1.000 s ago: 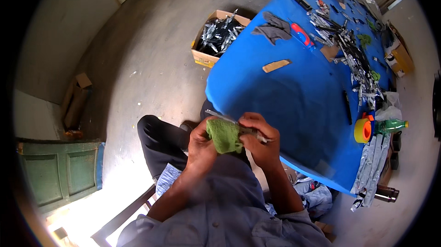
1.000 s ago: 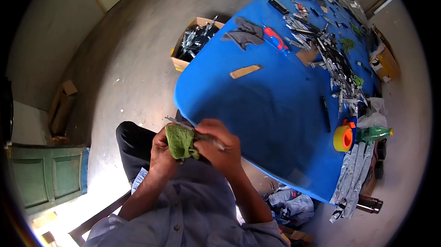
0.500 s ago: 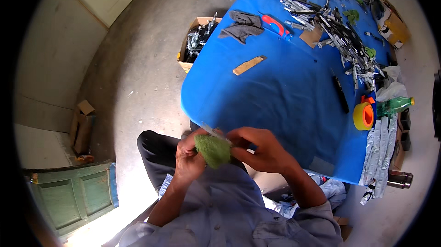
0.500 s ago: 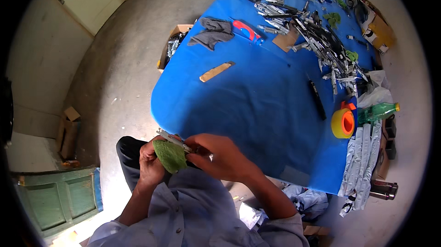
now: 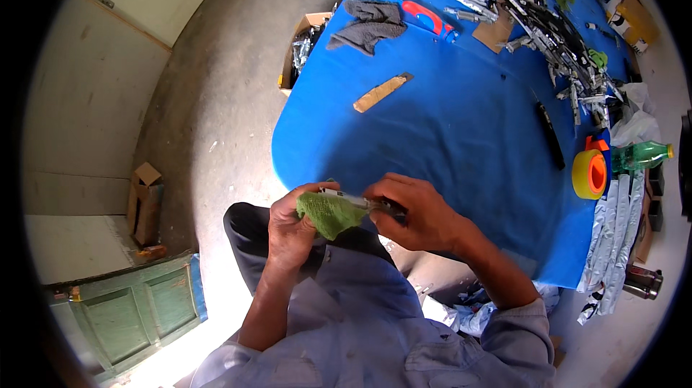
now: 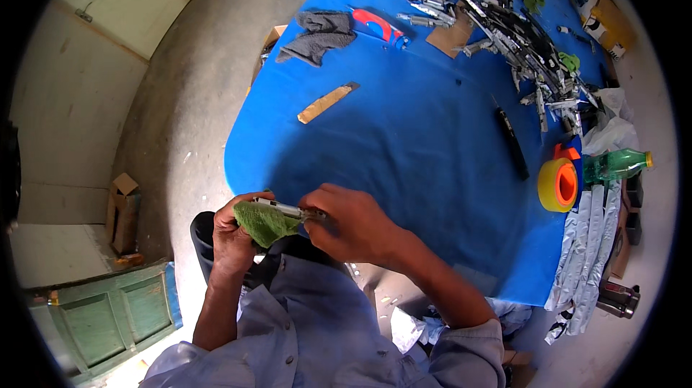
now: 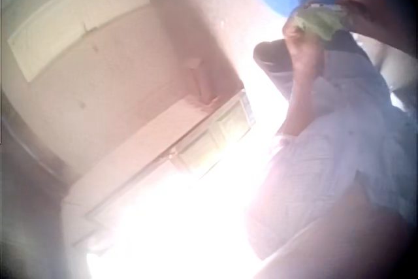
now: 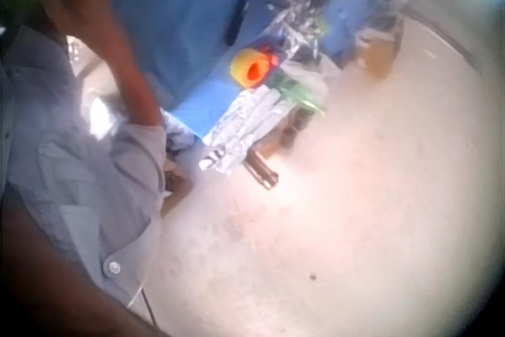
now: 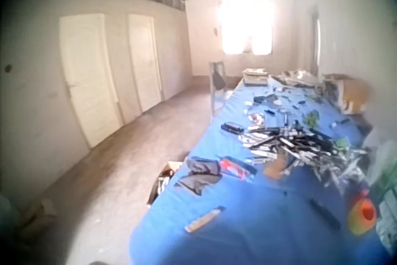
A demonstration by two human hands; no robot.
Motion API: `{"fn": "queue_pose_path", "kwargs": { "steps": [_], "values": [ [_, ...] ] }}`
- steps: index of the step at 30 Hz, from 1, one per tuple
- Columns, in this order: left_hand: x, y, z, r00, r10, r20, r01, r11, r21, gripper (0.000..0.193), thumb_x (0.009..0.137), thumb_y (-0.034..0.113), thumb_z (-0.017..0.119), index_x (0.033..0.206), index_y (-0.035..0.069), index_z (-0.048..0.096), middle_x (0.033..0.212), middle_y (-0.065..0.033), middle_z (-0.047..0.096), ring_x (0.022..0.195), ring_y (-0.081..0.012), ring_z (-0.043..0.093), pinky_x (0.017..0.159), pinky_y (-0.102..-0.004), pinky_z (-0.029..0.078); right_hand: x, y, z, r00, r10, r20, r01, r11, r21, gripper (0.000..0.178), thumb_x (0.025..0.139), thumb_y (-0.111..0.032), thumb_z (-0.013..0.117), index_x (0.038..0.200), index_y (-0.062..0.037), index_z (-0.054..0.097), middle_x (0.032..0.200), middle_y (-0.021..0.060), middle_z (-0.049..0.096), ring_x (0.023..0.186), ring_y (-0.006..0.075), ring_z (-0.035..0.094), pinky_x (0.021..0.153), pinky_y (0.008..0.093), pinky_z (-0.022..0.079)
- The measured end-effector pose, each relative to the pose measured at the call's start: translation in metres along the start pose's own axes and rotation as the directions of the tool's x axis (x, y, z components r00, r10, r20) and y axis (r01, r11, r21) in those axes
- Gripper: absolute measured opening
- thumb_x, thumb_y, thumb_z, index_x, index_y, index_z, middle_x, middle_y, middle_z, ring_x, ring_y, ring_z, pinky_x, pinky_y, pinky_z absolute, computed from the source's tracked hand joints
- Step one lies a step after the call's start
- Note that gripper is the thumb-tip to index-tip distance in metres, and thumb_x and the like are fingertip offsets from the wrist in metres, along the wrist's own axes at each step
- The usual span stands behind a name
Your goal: The person cleans a small metal component with a cloth and applies liquid to it from a syringe while holding it with pliers.
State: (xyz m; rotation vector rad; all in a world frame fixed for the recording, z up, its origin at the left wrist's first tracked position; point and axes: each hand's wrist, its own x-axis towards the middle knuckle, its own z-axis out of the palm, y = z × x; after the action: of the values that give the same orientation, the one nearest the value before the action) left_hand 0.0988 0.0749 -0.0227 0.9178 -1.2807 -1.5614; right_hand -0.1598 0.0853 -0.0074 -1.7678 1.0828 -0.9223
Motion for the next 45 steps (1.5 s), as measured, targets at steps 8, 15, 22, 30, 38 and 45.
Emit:
{"fn": "queue_pose_path", "kwargs": {
  "steps": [8,15,22,30,38,45],
  "values": [
    [0.001,0.001,0.001,1.000,-0.024,-0.010,0.025,0.992,0.125,0.047,0.101,0.026,0.079,0.136,-0.004,0.069,0.127,-0.0112,0.075,0.112,-0.0162,0.071,0.099,-0.0307,0.056,-0.001,0.010,0.001,0.999,-0.047,0.000,0.046,0.992,-0.116,0.028,0.091,-0.013,0.073,0.118,-0.0074,0.070,0.098,0.0135,0.068,0.083,0.0359,0.070,0.071,0.0459,0.056],
    [0.034,0.024,-0.002,0.945,0.028,-0.326,0.104,0.919,0.380,0.040,0.100,0.004,0.068,0.139,-0.005,0.065,0.119,-0.0112,0.074,0.104,-0.0163,0.071,0.093,-0.0303,0.058,-0.007,0.022,-0.017,0.943,0.208,-0.259,-0.150,0.962,0.229,0.033,0.103,-0.011,0.070,0.134,-0.0007,0.066,0.095,0.0058,0.067,0.078,0.0137,0.064,0.070,0.0298,0.051],
    [0.117,0.041,0.022,0.963,0.200,-0.183,-0.027,0.743,0.668,0.058,0.097,0.001,0.071,0.152,-0.001,0.054,0.136,-0.0196,0.068,0.126,-0.0250,0.067,0.107,-0.0369,0.054,0.004,0.025,-0.041,0.762,0.351,-0.544,-0.026,0.856,0.516,0.031,0.109,-0.012,0.064,0.136,0.0040,0.064,0.094,-0.0028,0.064,0.083,0.0031,0.055,0.071,0.0219,0.046],
    [0.137,0.040,0.052,0.876,0.386,0.288,-0.335,0.060,0.940,0.036,0.086,0.010,0.083,0.122,0.006,0.077,0.130,-0.0171,0.071,0.124,-0.0373,0.066,0.110,-0.0485,0.048,0.008,0.038,-0.039,0.735,0.390,-0.554,-0.121,0.880,0.459,0.029,0.108,-0.013,0.065,0.131,0.0045,0.066,0.087,-0.0052,0.060,0.075,0.0012,0.051,0.063,0.0215,0.041],
    [0.175,0.014,0.077,0.875,0.265,0.404,-0.438,0.080,0.896,0.026,0.090,0.014,0.082,0.114,0.004,0.076,0.107,-0.0124,0.076,0.104,-0.0333,0.071,0.098,-0.0470,0.050,0.006,0.043,-0.034,0.742,0.341,-0.577,-0.095,0.906,0.413,0.029,0.107,-0.011,0.066,0.131,0.0034,0.066,0.081,-0.0050,0.060,0.070,0.0018,0.051,0.060,0.0236,0.041],
    [0.184,0.009,0.071,0.834,0.441,0.332,-0.423,0.125,0.897,0.018,0.096,0.004,0.073,0.113,0.002,0.074,0.104,-0.0152,0.076,0.096,-0.0330,0.073,0.087,-0.0430,0.056,0.007,0.043,-0.035,0.730,0.334,-0.596,-0.147,0.928,0.341,0.028,0.104,-0.012,0.068,0.128,0.0011,0.069,0.080,0.0060,0.065,0.067,0.0111,0.059,0.062,0.0314,0.048]
  ]
}}
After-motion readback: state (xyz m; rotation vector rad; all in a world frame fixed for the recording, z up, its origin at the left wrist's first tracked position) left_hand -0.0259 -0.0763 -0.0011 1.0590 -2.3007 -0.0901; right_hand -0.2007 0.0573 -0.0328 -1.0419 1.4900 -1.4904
